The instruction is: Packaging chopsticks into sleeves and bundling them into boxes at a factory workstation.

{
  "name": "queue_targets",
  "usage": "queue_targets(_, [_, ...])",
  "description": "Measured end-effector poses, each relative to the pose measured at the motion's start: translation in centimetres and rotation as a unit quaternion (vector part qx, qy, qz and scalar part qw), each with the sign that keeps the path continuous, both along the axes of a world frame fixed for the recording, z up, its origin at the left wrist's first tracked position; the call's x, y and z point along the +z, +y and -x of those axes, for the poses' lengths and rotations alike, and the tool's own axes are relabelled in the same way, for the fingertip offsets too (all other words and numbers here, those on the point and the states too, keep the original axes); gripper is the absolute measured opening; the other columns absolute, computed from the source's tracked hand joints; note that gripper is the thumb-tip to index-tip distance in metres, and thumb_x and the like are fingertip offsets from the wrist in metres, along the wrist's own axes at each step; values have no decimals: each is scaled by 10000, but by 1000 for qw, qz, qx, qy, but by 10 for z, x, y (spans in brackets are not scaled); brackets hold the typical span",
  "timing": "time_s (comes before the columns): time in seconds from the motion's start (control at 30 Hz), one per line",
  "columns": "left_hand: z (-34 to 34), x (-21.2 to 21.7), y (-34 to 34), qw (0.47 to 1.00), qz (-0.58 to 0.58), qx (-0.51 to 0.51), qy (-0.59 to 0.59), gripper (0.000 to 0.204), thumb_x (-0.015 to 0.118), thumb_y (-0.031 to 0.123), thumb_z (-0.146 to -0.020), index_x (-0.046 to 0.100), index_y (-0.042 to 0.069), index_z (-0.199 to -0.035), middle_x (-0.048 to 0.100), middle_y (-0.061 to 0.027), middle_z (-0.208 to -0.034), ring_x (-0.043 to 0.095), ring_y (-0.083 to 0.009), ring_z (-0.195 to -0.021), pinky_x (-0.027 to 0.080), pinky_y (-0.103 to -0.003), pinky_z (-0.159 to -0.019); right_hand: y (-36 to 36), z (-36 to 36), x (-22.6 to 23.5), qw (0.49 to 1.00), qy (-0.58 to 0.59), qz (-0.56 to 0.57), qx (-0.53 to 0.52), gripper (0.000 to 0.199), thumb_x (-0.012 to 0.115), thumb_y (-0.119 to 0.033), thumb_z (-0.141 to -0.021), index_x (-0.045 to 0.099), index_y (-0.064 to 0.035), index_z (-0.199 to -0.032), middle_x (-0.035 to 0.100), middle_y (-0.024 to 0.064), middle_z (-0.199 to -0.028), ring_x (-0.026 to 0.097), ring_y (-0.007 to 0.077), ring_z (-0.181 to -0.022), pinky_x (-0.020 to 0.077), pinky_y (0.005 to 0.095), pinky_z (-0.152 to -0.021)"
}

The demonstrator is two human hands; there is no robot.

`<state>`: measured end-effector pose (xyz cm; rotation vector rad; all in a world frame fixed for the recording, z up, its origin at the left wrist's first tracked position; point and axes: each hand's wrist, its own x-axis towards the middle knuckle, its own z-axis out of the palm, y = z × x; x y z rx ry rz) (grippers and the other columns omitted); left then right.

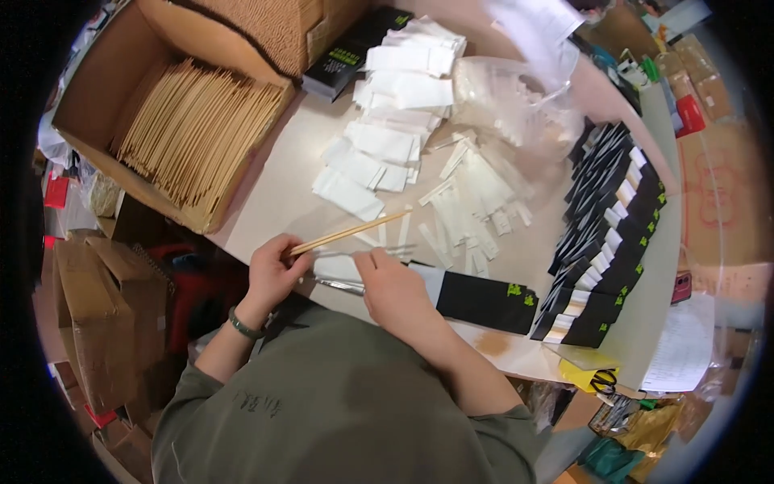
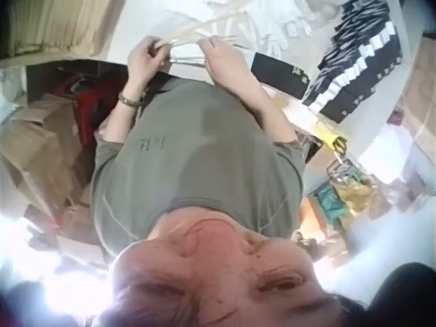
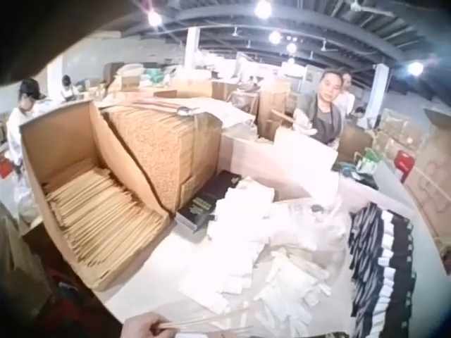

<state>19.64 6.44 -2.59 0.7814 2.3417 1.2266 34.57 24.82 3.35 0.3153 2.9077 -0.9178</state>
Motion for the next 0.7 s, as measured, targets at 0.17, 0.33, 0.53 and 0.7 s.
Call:
queue_targets(0.17, [11, -9, -24, 995, -91, 48, -12, 172, 608, 132, -951, 606, -9, -852, 596, -7, -678, 553, -52, -648, 447, -221, -579, 60, 11, 19, 987, 119, 45, -96, 434, 699, -113, -782, 559, -19, -1182, 575, 143, -1122, 625, 283, -933, 523, 365, -776])
queue_targets(0.33, [6, -10, -26, 985, -124, 107, -56, 233, 594, 157, -969, 595, -12, -808, 573, -14, -657, 527, -72, -612, 425, -233, -564, 163, 58, 45, 902, 365, -76, -218, 276, 666, -65, -824, 599, -12, -1087, 609, 139, -1074, 624, 281, -925, 520, 322, -739])
queue_targets(0.53, [1, -10, -36, 988, -120, 99, -24, 210, 604, 141, -957, 606, -19, -821, 549, -2, -659, 475, -56, -625, 407, -226, -575, 291, 92, 20, 774, 405, -340, -347, 248, 597, -32, -801, 603, 10, -1046, 618, 190, -1000, 634, 345, -867, 529, 331, -713])
queue_targets(0.7, [7, -9, -32, 987, -124, 101, -12, 212, 603, 134, -956, 605, -25, -815, 557, 1, -662, 471, -54, -641, 404, -223, -590, 398, 53, -65, 786, 272, 44, -553, 285, 599, -75, -828, 591, -27, -1109, 630, 163, -981, 646, 318, -771, 538, 355, -670])
